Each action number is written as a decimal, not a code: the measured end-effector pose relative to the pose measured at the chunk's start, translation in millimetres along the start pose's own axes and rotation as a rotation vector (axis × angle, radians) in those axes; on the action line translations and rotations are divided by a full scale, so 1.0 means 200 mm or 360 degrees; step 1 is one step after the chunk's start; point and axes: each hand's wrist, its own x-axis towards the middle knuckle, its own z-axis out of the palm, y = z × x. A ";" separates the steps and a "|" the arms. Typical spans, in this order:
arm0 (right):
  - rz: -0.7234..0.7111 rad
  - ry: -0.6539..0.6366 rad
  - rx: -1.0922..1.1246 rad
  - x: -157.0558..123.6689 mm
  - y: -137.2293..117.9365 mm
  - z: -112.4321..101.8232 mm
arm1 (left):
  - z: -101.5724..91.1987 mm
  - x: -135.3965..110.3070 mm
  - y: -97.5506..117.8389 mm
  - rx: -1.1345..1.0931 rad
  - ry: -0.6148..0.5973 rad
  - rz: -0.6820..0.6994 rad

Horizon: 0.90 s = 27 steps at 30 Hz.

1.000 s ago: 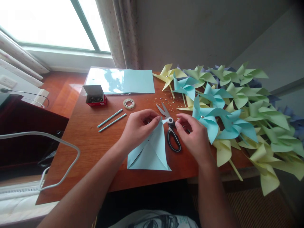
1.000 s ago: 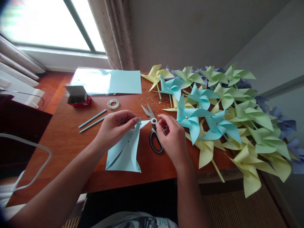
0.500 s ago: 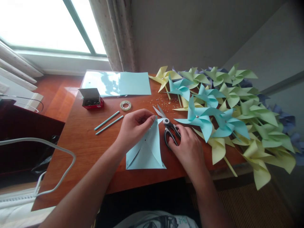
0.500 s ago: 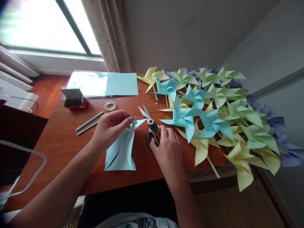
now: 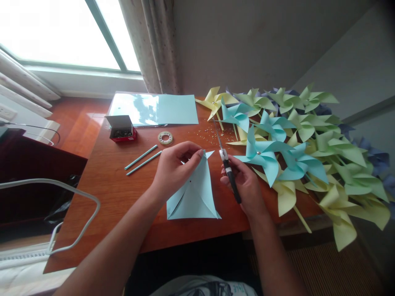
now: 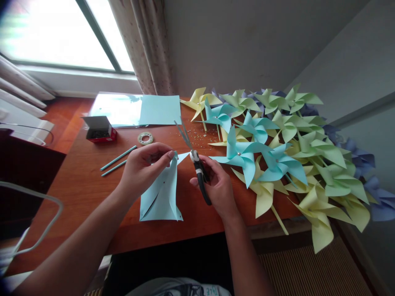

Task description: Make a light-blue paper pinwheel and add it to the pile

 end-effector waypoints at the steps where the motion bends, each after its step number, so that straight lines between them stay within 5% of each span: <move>1: -0.0025 -0.0042 -0.0020 0.00 0.00 0.00 | 0.00 0.00 0.00 0.0015 0.0004 0.0011; 11: -0.0174 -0.0107 -0.0388 0.00 0.00 -0.01 | -0.02 0.01 0.04 -0.0026 -0.0008 0.0113; 27: -0.0238 -0.0068 -0.0418 -0.01 0.01 -0.02 | -0.03 0.01 0.04 -0.0009 -0.0053 0.0150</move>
